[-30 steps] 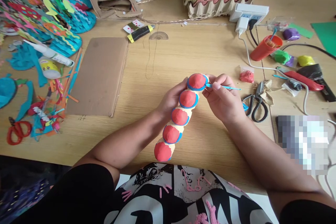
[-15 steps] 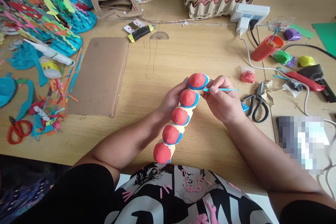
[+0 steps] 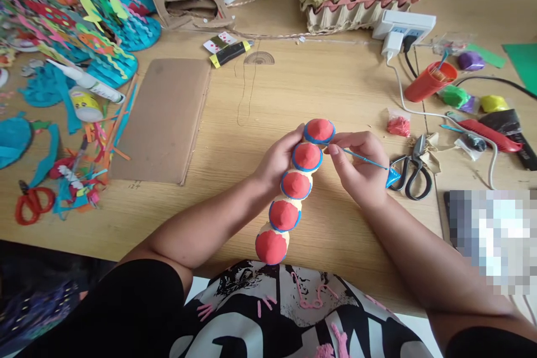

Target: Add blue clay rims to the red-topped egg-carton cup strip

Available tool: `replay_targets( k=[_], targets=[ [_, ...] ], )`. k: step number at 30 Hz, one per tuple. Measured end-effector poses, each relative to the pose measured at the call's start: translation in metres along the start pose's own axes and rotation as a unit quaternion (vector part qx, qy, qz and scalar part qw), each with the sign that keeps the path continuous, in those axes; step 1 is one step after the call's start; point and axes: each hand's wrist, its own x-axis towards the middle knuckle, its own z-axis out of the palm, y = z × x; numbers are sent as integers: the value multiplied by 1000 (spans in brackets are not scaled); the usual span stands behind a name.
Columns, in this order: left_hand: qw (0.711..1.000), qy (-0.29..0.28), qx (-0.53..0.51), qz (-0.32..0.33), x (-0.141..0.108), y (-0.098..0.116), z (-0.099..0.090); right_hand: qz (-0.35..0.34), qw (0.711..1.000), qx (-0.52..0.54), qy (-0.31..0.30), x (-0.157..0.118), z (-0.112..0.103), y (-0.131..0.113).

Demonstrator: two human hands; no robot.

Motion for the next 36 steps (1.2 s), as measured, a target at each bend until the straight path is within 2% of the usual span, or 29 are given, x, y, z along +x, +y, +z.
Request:
replay_targets(
  k=[3, 10, 18, 24, 28, 36],
  targets=[
    [1000, 12, 10, 24, 2, 2, -1, -55, 997, -47, -1, 1, -3, -2],
    [992, 31, 34, 118, 9, -1, -7, -19, 1000, 8, -6, 7, -7, 2],
    [998, -33, 6, 62, 8, -3, -8, -45, 998, -37, -9, 8, -10, 7],
    [998, -8, 24, 53, 7, -4, -8, -57, 998, -27, -7, 7, -9, 4],
    [997, 8, 32, 71, 5, -3, -7, -44, 999, -26, -14, 8, -9, 4],
    [994, -13, 17, 109, 10, -7, -11, -32, 999, -10, -23, 9, -11, -5]
  ],
)
